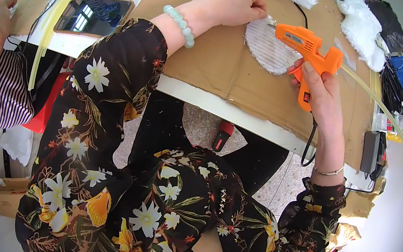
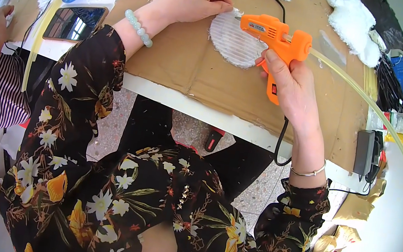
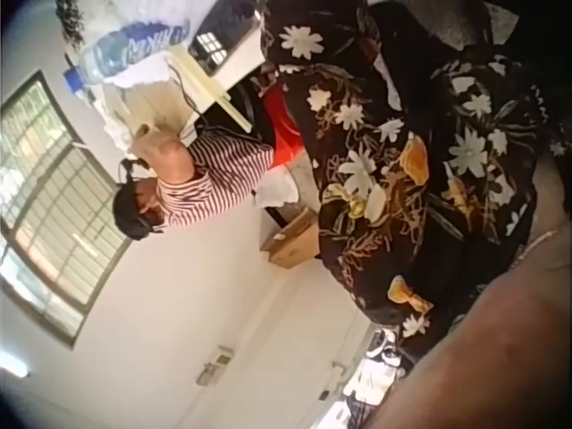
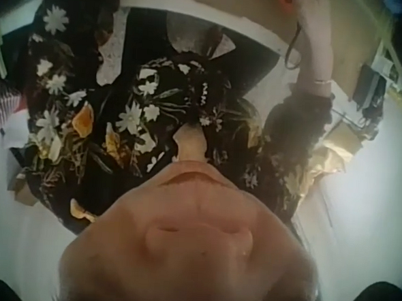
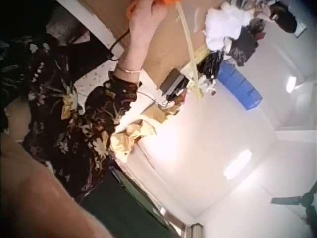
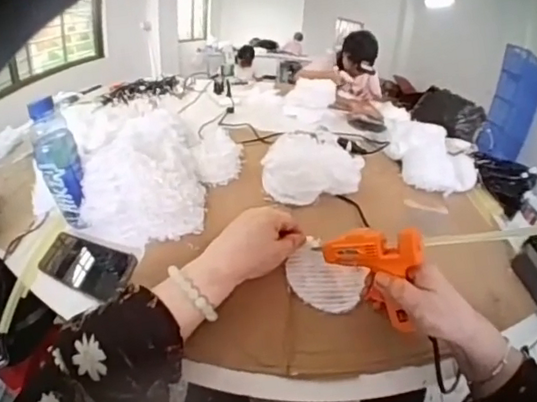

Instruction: Gluing white stuffing onto a fabric base using a hot glue gun

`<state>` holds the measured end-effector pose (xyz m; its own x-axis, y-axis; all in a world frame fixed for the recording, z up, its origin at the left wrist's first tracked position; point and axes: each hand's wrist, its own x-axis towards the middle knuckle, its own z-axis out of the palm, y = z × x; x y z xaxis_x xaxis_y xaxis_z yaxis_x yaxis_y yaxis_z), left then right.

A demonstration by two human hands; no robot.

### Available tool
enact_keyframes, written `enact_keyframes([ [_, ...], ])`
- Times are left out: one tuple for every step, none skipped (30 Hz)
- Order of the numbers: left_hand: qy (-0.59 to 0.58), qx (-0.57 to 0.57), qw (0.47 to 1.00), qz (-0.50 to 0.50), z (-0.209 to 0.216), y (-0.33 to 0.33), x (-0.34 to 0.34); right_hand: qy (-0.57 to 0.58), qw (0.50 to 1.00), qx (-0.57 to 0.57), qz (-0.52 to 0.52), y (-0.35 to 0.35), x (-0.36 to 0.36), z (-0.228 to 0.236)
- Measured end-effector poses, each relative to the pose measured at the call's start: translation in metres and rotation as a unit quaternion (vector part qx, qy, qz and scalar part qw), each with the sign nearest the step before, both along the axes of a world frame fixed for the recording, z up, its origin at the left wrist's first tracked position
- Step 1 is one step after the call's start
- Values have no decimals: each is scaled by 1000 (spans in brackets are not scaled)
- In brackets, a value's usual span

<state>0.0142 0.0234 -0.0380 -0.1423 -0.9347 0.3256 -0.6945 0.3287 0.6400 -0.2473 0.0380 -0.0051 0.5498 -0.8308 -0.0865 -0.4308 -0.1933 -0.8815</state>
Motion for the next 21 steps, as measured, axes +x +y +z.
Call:
enact_keyframes([
  [-3,1,1000,0,1,0,-1,3,1000,3,-7,1,1,0],
  [-3,1,1000,-2,0,-1,-1,3,1000,2,-9,2,1,0],
  [-4,-1,1000,-5,-1,-2,-3,-4,1000,-5,-11,2,1,0],
  [-5,-2,1000,-8,-2,-4,-4,-11,1000,-13,-14,2,1,-1],
  [-4,-2,1000,-11,-3,-6,-6,-10,1000,-13,-16,1,-1,-2],
  [-9,-2,1000,7,5,6,3,-10,1000,-13,7,2,6,2],
  [-7,-1,1000,5,5,5,3,-2,1000,-13,11,1,5,1],
  [-6,-1,1000,5,4,5,2,-2,1000,-13,11,0,4,0],
  [-5,-1,1000,5,5,5,3,6,1000,-19,12,0,4,0],
  [-2,-1,1000,2,3,3,1,13,1000,-24,10,0,3,-2],
  [-1,-1,1000,0,2,2,0,14,1000,-24,9,0,3,-2],
  [0,1,1000,-1,1,0,-1,13,1000,-20,-1,0,3,-2],
  [2,3,1000,-3,-1,-2,-2,12,1000,-17,-11,1,2,-1],
  [3,3,1000,-4,-2,-4,-3,13,1000,-17,-13,2,2,-1],
  [1,-1,1000,-10,-4,-6,-5,16,999,-26,-20,3,0,-1],
  [-3,-4,1000,-6,-2,-4,-3,15,999,-34,-18,5,3,1],
  [-5,-2,1000,-1,-1,-1,-1,13,999,-33,-13,5,4,2],
  [-5,-1,1000,4,1,1,1,17,999,-36,-9,4,5,2],
  [-4,-1,1000,5,1,1,1,23,999,-42,-10,4,3,2],
  [-3,-2,1000,5,0,1,1,24,999,-42,-10,3,2,2],
  [-3,-5,1000,2,-1,1,0,39,998,-50,-6,3,1,1],
])
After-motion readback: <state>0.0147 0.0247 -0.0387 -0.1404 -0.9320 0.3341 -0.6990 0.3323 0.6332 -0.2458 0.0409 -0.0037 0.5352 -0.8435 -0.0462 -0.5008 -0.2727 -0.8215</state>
